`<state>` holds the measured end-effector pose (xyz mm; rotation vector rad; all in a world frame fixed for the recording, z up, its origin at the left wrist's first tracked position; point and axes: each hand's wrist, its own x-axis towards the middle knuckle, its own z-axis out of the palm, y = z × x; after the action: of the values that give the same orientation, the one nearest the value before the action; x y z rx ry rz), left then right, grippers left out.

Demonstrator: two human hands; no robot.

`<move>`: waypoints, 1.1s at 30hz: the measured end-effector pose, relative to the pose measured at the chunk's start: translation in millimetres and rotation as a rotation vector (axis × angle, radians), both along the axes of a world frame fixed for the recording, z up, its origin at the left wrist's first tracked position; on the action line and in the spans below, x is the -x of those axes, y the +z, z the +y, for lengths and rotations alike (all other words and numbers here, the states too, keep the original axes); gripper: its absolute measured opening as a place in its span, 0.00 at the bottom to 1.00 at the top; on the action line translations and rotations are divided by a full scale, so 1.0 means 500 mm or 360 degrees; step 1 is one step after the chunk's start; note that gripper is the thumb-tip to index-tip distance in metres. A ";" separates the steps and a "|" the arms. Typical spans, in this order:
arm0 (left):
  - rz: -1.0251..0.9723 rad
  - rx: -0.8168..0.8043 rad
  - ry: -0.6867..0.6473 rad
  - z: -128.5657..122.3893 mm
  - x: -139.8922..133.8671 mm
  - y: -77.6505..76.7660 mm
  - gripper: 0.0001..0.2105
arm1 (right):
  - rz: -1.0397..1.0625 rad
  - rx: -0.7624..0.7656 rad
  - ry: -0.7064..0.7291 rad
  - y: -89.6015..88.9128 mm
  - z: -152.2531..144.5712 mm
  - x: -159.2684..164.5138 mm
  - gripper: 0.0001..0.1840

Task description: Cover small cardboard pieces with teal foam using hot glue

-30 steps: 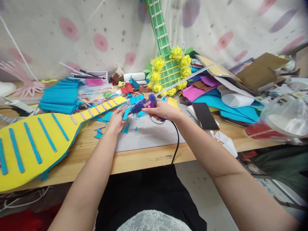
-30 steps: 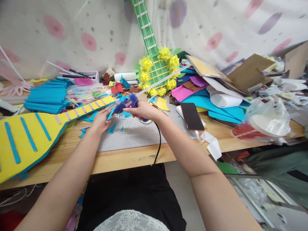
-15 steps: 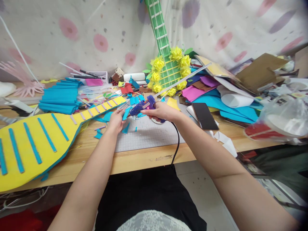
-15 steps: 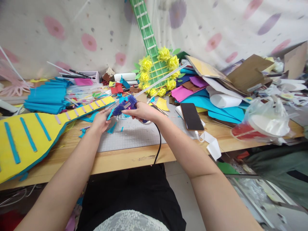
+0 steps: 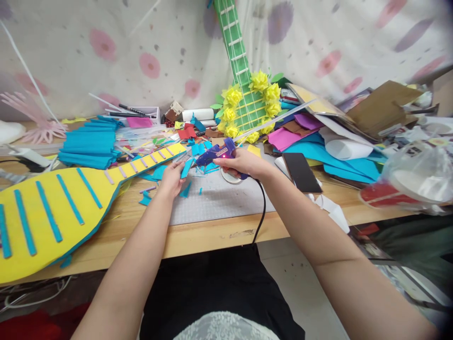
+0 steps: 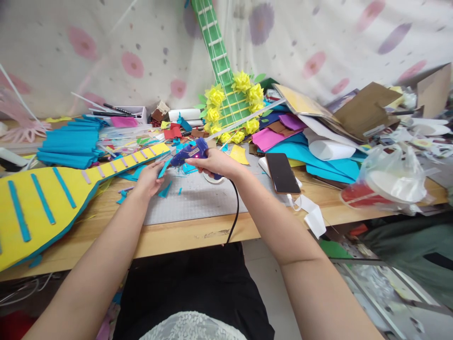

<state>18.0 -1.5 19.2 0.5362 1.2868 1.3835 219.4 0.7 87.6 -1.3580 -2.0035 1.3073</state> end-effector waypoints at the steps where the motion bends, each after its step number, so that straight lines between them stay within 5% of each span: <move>1: 0.0007 0.0000 -0.0004 0.000 0.000 0.000 0.05 | 0.0025 -0.0013 -0.0053 -0.001 0.002 -0.003 0.19; 33: 0.0022 0.0007 -0.0052 0.000 -0.002 -0.002 0.05 | -0.0110 -0.0109 -0.0215 -0.008 0.014 0.000 0.19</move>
<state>19.1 -1.7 18.3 0.5621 1.2863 1.3518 219.4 7.5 83.5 -1.4964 -1.9451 1.1367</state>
